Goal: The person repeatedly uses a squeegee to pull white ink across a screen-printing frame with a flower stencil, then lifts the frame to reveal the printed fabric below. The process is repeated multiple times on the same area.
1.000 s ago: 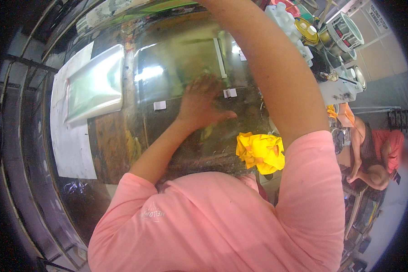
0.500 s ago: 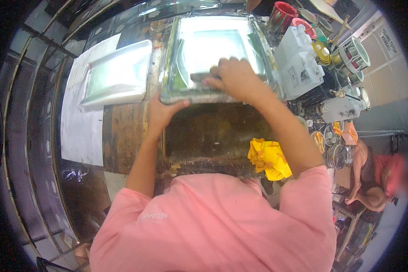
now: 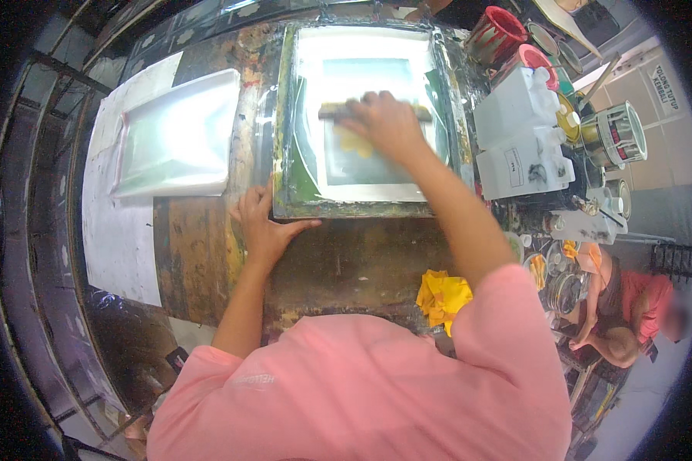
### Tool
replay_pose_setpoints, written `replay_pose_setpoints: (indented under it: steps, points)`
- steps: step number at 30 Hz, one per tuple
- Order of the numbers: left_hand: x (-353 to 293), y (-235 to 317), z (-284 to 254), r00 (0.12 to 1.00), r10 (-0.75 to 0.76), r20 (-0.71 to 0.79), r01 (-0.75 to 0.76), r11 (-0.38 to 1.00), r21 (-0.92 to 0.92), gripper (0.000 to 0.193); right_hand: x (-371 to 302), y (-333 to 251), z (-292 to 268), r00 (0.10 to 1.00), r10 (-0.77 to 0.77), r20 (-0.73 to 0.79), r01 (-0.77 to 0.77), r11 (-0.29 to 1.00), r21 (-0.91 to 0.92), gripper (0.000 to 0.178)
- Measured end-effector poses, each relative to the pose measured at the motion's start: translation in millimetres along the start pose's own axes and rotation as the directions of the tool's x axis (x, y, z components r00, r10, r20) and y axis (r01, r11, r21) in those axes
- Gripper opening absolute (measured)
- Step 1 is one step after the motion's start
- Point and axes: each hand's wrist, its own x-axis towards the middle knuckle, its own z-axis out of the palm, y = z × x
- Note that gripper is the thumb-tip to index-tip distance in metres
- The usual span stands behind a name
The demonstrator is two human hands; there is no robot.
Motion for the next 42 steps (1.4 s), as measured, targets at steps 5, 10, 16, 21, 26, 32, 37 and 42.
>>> replay_pose_setpoints:
  steps: [5,10,16,21,26,32,37,42]
  points:
    - [3,0,-2,0.994,0.077,-0.076,-0.077,0.997,0.003,0.121,117,66,-7,0.971,-0.032,0.237,0.003,0.993,0.119,0.054]
    - [3,0,-3,0.994,0.077,-0.077,-0.086,0.989,-0.121,0.124,132,81,8,0.998,-0.057,0.002,0.056,0.996,0.071,0.055]
    - [-4,0,0,1.000,0.005,-0.019,-0.007,0.993,-0.118,0.120,41,31,0,0.999,-0.013,0.047,0.011,0.999,0.037,0.049]
    - [-4,-4,3,0.988,0.105,-0.112,-0.115,0.990,-0.082,0.120,-66,-52,-54,0.983,0.021,0.181,-0.015,0.999,-0.039,0.047]
    - [7,18,-15,0.997,-0.070,0.022,0.072,0.902,-0.426,0.108,-87,-83,-109,0.995,-0.002,0.098,0.000,1.000,0.023,0.040]
    - [46,70,-44,0.948,-0.142,-0.286,-0.183,0.494,-0.850,0.106,-36,-83,-161,0.914,-0.109,-0.391,0.031,0.979,-0.201,0.031]
    - [50,48,-46,0.990,0.141,-0.002,-0.140,0.976,-0.167,0.111,18,-66,-196,0.857,-0.150,-0.492,0.036,0.971,-0.234,0.031]
    - [-2,39,-3,0.976,-0.029,0.214,-0.070,0.894,0.442,0.114,50,-53,-219,0.836,-0.138,-0.531,0.059,0.985,-0.162,0.037]
